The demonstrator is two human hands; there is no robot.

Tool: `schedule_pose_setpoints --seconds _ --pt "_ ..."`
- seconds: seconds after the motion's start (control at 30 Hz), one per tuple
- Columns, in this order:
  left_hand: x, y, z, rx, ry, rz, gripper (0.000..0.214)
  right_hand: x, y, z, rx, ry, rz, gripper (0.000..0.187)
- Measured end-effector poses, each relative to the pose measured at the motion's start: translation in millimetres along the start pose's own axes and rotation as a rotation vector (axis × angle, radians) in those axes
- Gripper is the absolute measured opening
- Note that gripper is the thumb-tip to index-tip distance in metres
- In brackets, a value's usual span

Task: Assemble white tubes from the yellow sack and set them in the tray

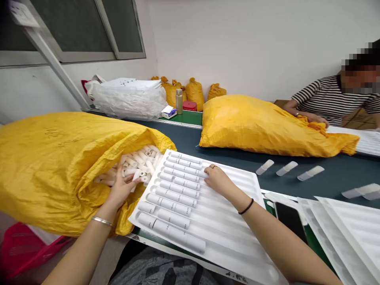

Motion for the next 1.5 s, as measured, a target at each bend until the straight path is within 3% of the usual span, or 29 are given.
schedule_pose_setpoints --seconds 0.1,0.2,0.3,0.43,0.53,0.63,0.7,0.83,0.93,1.03,1.13,1.2,1.33,1.4,1.5 --pt "-6.5 -4.8 13.2 0.053 -0.050 -0.029 0.089 0.0 12.1 -3.4 -0.008 -0.047 0.044 0.022" --pt "-20.2 -5.7 36.7 0.056 -0.172 -0.012 0.061 -10.2 27.3 -16.1 0.024 -0.077 0.092 0.023" --pt "-40.4 -14.4 67.8 0.031 -0.331 -0.077 0.028 -27.1 40.3 -43.7 0.222 0.019 0.143 0.028" --pt "-76.0 -36.7 111.2 -0.144 -0.596 -0.201 0.018 -47.9 45.9 -84.3 0.590 0.127 0.123 0.022" --pt "-92.2 -50.3 120.3 -0.345 -0.559 -0.229 0.022 -56.2 39.0 -107.1 0.955 0.140 0.014 0.018" --pt "-102.6 -63.5 124.7 -0.292 -0.517 -0.310 0.024 -62.4 37.9 -118.6 1.223 0.155 -0.029 0.022" --pt "-110.1 -68.1 133.4 -0.093 -0.610 -0.369 0.028 -67.3 48.8 -115.9 1.175 0.172 0.090 0.022" --pt "-121.9 -68.6 149.4 0.292 -0.838 -0.396 0.044 -80.4 82.1 -116.4 0.776 0.325 0.335 0.026" --pt "-126.4 -66.5 157.7 0.397 -0.912 -0.385 0.048 -84.6 94.5 -126.0 0.541 0.476 0.338 0.031" --pt "-131.6 -65.8 164.4 0.385 -0.961 -0.414 0.052 -85.3 98.4 -131.9 0.439 0.559 0.306 0.032" --pt "-129.9 -61.6 164.4 0.354 -0.933 -0.415 0.064 -85.6 101.9 -131.0 0.420 0.555 0.333 0.031" --pt "-121.8 -57.2 157.5 0.354 -0.831 -0.400 0.068 -86.2 105.6 -127.1 0.422 0.523 0.383 0.030" --pt "-107.1 -49.5 140.1 0.255 -0.621 -0.404 0.038 -85.9 106.9 -117.8 0.476 0.474 0.417 0.028" --pt "-106.9 -48.3 140.5 0.239 -0.628 -0.393 0.029 -83.3 102.3 -112.6 0.508 0.434 0.383 0.026" --pt "-116.3 -50.1 154.2 0.275 -0.775 -0.365 0.029 -78.6 93.3 -105.8 0.538 0.359 0.307 0.024"
Point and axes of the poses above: each hand's wrist, its own x-axis towards the middle knuckle, its own y-axis out of the back of the hand, z = x × y, the point moved 8 cm from there along x, towards the middle knuckle, and after that the axes turned 3 degrees about -z, right-handed, at the moved point
